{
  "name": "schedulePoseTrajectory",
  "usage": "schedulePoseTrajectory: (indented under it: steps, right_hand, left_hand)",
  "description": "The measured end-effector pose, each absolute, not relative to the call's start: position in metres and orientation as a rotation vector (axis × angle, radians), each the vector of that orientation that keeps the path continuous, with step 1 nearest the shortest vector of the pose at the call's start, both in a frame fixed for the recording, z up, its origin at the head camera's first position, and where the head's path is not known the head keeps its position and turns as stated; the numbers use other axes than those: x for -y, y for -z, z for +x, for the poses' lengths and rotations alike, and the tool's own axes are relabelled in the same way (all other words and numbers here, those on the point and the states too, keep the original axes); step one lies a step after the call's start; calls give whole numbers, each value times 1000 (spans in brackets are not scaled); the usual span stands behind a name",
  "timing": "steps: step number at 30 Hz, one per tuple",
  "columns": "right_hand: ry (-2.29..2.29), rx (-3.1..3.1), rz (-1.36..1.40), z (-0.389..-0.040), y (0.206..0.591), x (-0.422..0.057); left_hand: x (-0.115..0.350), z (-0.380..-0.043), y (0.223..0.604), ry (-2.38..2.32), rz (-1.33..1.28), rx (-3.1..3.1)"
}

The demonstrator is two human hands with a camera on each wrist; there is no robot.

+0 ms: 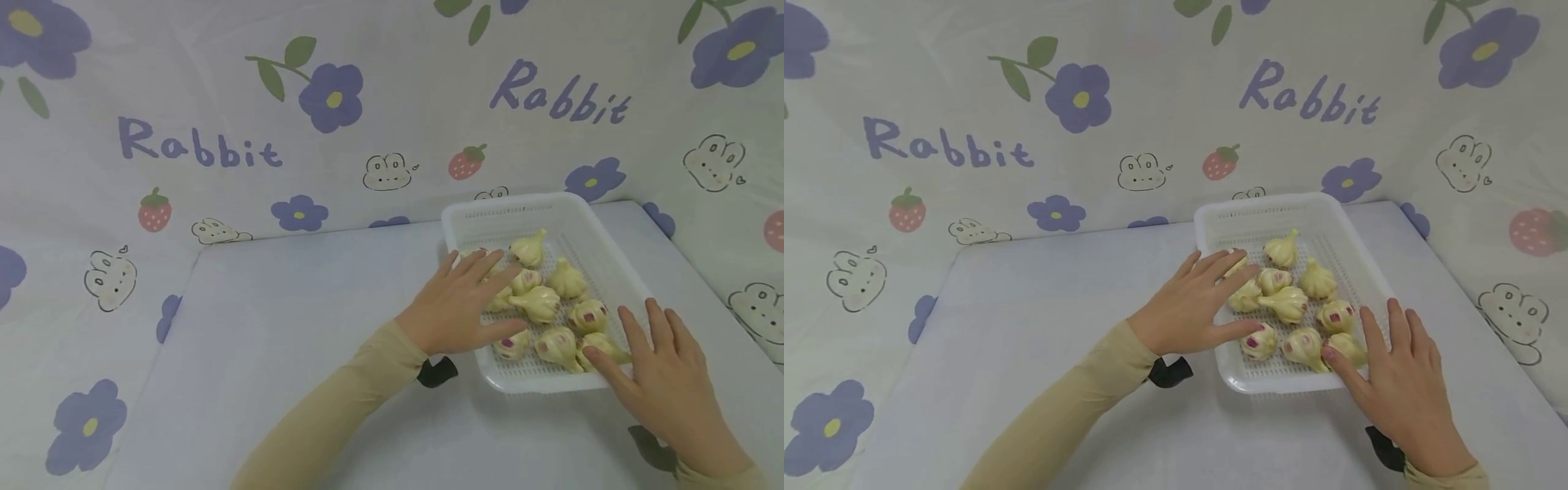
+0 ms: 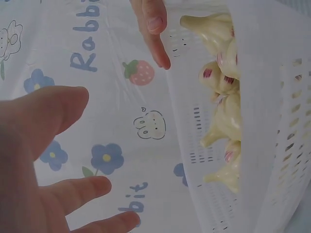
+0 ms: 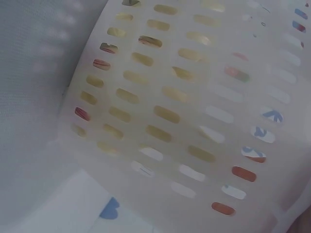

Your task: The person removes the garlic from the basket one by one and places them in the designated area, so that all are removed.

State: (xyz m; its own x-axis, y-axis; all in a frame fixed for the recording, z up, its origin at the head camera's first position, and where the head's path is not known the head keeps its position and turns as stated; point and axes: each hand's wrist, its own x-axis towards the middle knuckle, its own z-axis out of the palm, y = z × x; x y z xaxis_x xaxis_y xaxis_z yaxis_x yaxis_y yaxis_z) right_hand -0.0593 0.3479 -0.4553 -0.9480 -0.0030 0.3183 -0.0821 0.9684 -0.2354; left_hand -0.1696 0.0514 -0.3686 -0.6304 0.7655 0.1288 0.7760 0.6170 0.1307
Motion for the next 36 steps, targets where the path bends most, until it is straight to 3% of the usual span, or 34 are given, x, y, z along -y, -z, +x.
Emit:
schedulePoseTrajectory:
  steps: [23, 36]
  right_hand:
    - [-340, 2644, 116, -61, 459, -348]
    - [-313, 2648, 132, -60, 457, -348]
  left_hand:
    - [-111, -179, 352, 44, -1451, 2745]
    - [-146, -186, 367, -128, -1448, 2798]
